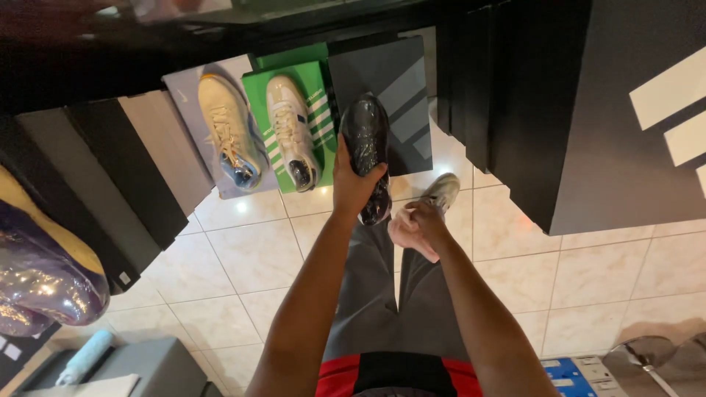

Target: Cleaning and inspecting shoeboxes and shoes using a cloth in a warehouse

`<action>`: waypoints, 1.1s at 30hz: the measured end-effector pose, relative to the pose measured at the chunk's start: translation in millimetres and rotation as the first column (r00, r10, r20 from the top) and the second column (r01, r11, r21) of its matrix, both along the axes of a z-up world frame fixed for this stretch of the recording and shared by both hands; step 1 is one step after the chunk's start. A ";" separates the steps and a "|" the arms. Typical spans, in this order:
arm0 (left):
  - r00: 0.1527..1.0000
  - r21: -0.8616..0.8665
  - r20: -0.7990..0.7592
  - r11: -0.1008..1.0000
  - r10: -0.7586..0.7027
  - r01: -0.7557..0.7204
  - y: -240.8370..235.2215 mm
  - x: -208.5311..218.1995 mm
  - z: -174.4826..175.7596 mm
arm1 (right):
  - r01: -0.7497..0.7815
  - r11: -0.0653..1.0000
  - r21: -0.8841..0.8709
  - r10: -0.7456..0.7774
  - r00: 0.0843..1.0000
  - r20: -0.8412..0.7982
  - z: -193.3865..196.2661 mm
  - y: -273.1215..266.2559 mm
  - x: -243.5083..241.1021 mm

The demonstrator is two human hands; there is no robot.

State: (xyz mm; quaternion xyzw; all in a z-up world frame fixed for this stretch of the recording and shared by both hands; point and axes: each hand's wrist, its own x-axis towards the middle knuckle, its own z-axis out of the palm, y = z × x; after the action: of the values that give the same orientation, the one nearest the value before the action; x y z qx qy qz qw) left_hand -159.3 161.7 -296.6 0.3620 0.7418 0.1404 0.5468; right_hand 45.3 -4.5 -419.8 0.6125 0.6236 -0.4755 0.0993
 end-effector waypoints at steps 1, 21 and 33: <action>1.000 0.014 0.002 1.000 0.009 -0.009 4.3 1.2 -3.1 | 0.460 0.854 -0.243 -0.503 0.848 -0.164 2.8 -2.5 -6.2; 0.895 0.473 0.206 0.841 -0.396 0.263 86.7 310.3 191.0 | 0.146 0.776 -0.613 -0.441 0.821 -0.362 246.0 32.1 91.1; 0.926 0.353 -0.115 0.856 -0.360 0.377 46.9 375.9 127.6 | 0.939 0.326 -0.112 -0.830 0.227 -0.510 302.6 15.6 263.5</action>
State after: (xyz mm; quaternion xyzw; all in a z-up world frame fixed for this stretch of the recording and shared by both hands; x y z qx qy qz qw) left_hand 216.6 208.6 -169.0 0.5965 0.6311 0.1617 0.4688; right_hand 308.8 11.0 -117.2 0.7234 0.2112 -0.5087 -0.4163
